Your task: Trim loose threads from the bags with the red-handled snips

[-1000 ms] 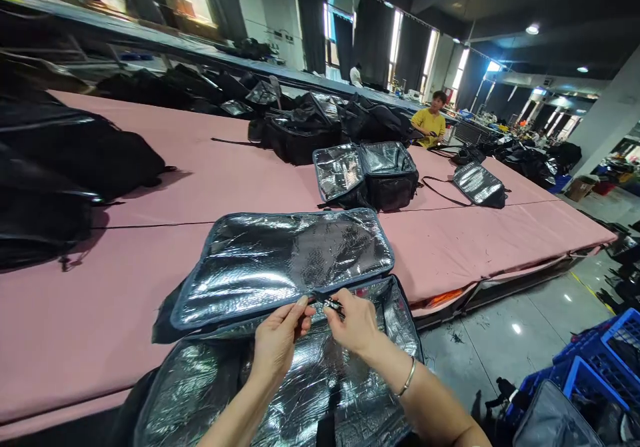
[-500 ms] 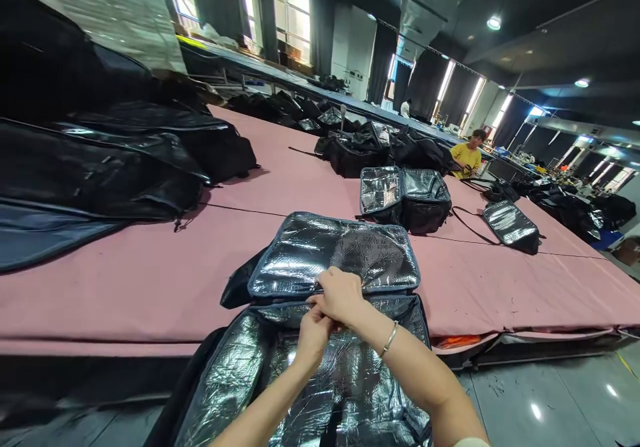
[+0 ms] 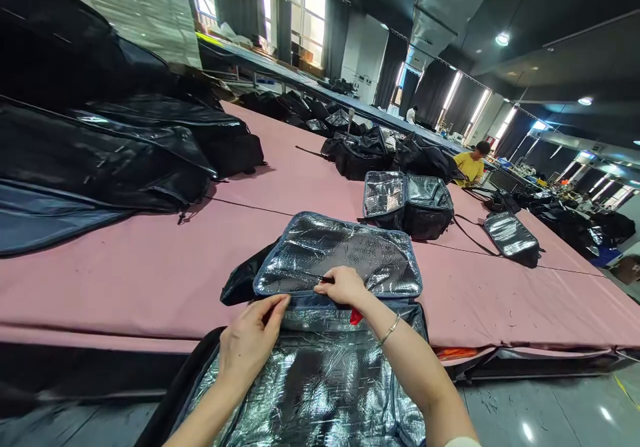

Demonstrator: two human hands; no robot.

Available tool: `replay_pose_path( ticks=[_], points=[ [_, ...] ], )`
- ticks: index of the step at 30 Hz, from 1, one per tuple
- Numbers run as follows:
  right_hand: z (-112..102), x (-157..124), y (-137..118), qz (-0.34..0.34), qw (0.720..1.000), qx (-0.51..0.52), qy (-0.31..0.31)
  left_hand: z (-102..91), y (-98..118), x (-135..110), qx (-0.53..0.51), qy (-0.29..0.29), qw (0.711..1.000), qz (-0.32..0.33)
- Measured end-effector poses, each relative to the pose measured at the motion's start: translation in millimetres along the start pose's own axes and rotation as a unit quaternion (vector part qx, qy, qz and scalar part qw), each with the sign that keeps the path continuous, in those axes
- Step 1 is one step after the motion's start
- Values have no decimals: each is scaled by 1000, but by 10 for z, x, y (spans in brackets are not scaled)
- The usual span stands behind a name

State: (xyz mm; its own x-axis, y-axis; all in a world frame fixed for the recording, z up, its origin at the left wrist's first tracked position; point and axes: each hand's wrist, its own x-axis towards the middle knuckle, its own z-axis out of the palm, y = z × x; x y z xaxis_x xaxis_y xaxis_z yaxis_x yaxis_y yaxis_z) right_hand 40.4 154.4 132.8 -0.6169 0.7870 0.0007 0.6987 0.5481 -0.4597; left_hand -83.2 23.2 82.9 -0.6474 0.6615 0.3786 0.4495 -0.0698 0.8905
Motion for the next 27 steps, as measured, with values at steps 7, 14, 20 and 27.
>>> replay_pose_path(
  ticks=[7, 14, 20, 27],
  points=[
    [36, -69, -73, 20, 1000, 4, 20, 266, -8, -106, 93, 45, 992, 70],
    [31, -67, -55, 22, 1000, 1, 14, 303, -10, -106, 58, -35, 988, 139],
    [49, -40, -10, 22, 1000, -1, 5, 53, 22, -99, -2, -171, 964, 204],
    [22, -64, -34, 4, 1000, -17, -5, -57, -29, 241, 208, -49, 960, 181]
  ],
)
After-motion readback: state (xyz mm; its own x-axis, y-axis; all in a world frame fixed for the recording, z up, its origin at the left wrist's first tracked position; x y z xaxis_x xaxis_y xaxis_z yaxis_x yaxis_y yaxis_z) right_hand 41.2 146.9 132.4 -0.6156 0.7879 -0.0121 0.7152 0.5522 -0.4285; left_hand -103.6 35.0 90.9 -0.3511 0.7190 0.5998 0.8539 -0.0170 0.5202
